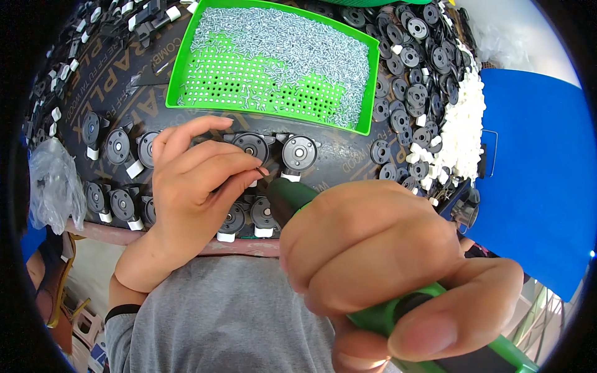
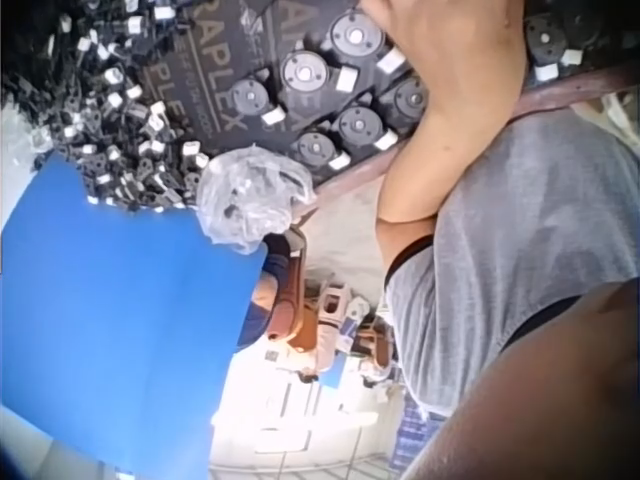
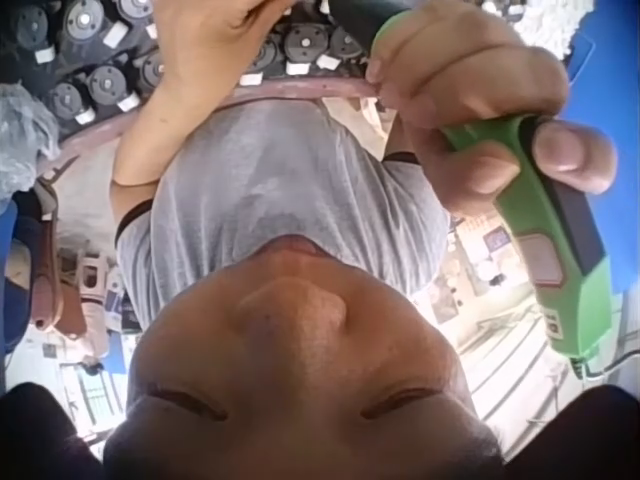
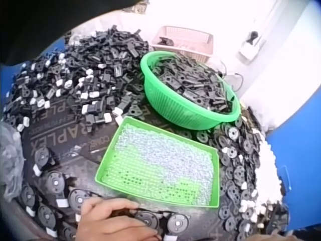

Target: Assembling small motors by placing components together and fastening them with an electric screwdriver.

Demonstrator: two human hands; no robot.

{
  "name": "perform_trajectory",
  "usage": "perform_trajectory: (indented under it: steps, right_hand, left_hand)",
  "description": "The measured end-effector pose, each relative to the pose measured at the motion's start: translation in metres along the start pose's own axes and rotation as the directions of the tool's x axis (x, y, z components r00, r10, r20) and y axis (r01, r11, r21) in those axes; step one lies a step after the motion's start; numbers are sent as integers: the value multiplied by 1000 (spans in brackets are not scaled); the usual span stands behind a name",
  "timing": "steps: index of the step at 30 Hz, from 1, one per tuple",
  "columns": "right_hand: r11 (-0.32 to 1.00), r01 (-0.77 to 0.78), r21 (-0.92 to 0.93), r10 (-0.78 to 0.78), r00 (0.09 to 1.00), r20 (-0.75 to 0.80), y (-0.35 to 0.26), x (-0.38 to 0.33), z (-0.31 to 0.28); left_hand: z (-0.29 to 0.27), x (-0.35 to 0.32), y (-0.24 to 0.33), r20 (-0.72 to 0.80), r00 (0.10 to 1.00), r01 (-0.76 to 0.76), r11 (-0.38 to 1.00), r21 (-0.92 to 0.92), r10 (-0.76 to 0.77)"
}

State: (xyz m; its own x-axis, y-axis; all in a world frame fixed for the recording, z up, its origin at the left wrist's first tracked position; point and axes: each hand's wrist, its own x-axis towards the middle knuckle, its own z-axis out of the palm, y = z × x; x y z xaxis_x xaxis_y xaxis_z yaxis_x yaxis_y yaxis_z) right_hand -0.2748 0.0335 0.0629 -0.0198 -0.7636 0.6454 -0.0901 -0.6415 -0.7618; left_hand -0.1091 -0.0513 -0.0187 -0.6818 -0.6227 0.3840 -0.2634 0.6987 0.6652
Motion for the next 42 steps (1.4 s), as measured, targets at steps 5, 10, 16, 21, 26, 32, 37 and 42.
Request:
perform_trajectory:
  steps: [5,10,16,21,26,32,37,42]
  right_hand:
    - [996,-28,-86,19,995,-98,6,-4,10]
    - [991,-125,-53,124,992,-25,24,-5,1]
    - [977,-186,-102,188,982,8,31,4,-2]
    - [926,-282,-252,224,945,-237,35,1,14]
    - [986,-136,-96,130,990,-63,24,-3,5]
    - [899,-148,-413,-28,920,-390,23,7,-23]
    - [955,-19,-296,-124,882,-454,72,0,-32]
    - [947,-47,-319,-100,898,-428,75,-4,-38]
  left_hand:
    - [0,1,4,65,990,114,983,143,-124]
    - [2,-4,-2,131,985,85,976,202,-113]
    - [3,1,0,121,989,55,975,214,-82]
    - [6,1,1,113,989,64,971,231,-92]
    - [7,-5,-1,113,987,84,970,227,-112]
    - [4,1,9,100,991,55,954,294,-87]
    - [3,-3,1,131,987,46,948,314,-91]
    - [5,1,3,149,985,38,956,290,-85]
